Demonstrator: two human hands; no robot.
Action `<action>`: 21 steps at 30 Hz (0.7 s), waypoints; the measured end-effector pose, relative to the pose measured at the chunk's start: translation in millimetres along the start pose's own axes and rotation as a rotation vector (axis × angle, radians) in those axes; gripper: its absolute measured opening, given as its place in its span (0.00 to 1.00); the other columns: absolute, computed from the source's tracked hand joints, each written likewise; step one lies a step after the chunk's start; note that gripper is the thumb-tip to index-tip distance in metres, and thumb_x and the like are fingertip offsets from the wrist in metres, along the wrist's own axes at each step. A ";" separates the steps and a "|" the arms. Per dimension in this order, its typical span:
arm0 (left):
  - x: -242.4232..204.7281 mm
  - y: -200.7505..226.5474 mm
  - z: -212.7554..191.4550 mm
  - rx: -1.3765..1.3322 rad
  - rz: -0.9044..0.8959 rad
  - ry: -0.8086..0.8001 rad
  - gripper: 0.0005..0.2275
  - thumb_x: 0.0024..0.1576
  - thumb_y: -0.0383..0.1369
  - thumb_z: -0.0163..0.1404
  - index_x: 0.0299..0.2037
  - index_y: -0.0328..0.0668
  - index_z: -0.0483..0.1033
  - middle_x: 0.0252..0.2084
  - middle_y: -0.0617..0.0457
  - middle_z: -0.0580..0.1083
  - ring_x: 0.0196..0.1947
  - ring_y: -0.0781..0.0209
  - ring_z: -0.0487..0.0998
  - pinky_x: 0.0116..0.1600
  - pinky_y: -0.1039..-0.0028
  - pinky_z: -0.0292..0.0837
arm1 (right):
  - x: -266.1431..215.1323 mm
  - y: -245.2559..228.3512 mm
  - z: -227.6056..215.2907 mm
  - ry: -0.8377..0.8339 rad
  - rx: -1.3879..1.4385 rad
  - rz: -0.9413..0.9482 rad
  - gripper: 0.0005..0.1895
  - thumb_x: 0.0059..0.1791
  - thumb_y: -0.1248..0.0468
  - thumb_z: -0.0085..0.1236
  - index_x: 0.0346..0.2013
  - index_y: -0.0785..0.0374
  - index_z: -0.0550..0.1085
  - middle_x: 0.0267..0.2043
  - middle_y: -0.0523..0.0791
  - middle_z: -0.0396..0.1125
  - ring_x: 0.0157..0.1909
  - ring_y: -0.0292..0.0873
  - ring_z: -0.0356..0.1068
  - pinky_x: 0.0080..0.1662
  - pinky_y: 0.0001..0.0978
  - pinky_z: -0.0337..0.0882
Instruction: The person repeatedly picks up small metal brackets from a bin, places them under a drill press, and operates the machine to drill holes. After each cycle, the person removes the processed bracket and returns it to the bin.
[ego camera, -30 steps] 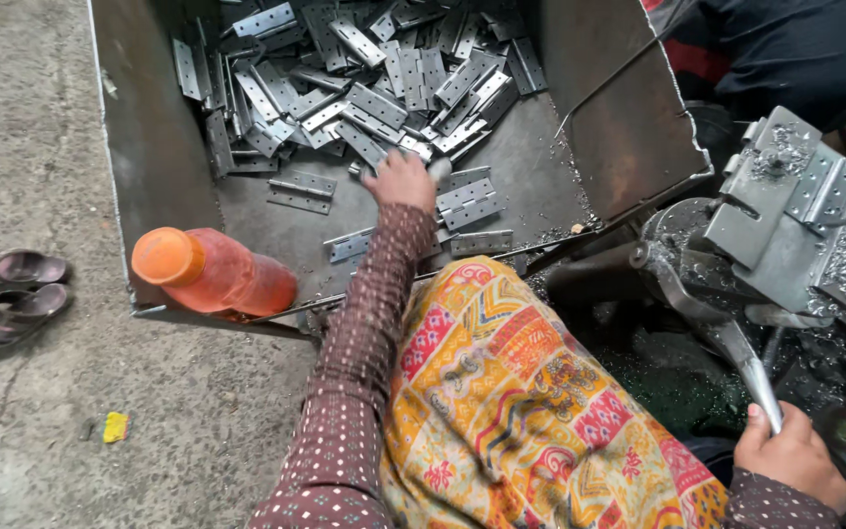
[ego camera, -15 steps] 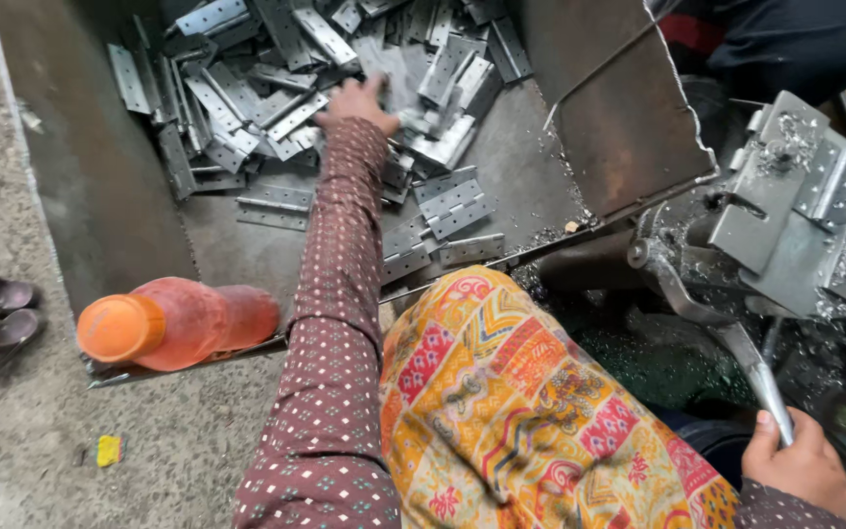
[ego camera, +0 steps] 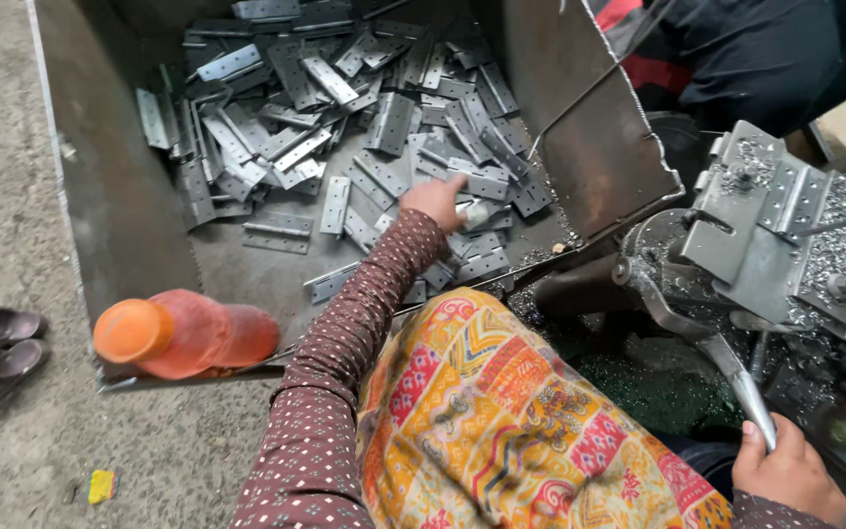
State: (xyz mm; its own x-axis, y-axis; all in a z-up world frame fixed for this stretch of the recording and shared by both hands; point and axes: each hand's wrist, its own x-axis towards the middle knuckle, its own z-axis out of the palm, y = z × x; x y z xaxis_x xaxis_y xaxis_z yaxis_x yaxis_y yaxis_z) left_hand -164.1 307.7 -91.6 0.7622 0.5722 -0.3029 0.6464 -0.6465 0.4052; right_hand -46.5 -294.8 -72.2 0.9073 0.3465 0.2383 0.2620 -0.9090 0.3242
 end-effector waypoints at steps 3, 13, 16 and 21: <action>37.9 -0.6 -29.9 -0.019 -0.028 0.242 0.29 0.58 0.61 0.48 0.65 0.59 0.67 0.64 0.43 0.69 0.66 0.42 0.68 0.63 0.43 0.68 | 0.8 1.0 7.7 -0.001 0.014 0.006 0.14 0.59 0.44 0.52 0.48 0.47 0.75 0.33 0.40 0.73 0.33 0.44 0.74 0.38 0.39 0.72; 133.7 -17.8 -72.7 0.035 -0.320 0.011 0.30 0.52 0.59 0.51 0.67 0.76 0.59 0.73 0.55 0.54 0.75 0.47 0.44 0.67 0.26 0.38 | 1.4 29.8 22.7 -0.107 0.157 -0.006 0.17 0.56 0.46 0.56 0.50 0.53 0.74 0.34 0.48 0.73 0.33 0.51 0.74 0.41 0.43 0.74; 130.1 -16.1 -60.7 0.084 -0.245 -0.090 0.32 0.55 0.60 0.50 0.70 0.69 0.61 0.72 0.53 0.60 0.72 0.51 0.60 0.71 0.31 0.47 | -11.6 26.0 14.6 -0.094 0.112 0.031 0.15 0.58 0.46 0.54 0.50 0.51 0.75 0.34 0.48 0.73 0.35 0.51 0.74 0.41 0.43 0.73; 88.0 -3.6 -52.2 0.182 -0.142 -0.120 0.31 0.54 0.58 0.51 0.68 0.69 0.58 0.68 0.53 0.62 0.71 0.45 0.54 0.66 0.29 0.45 | -4.4 6.3 1.7 -0.030 0.106 0.007 0.15 0.59 0.45 0.53 0.49 0.49 0.75 0.35 0.45 0.73 0.36 0.47 0.74 0.42 0.39 0.73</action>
State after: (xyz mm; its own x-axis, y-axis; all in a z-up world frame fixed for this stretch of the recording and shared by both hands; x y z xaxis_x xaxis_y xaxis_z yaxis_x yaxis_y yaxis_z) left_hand -101.3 386.7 -74.6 0.6552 0.6066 -0.4503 0.7346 -0.6506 0.1925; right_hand -48.4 -302.5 -72.7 0.9182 0.3343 0.2126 0.2874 -0.9314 0.2233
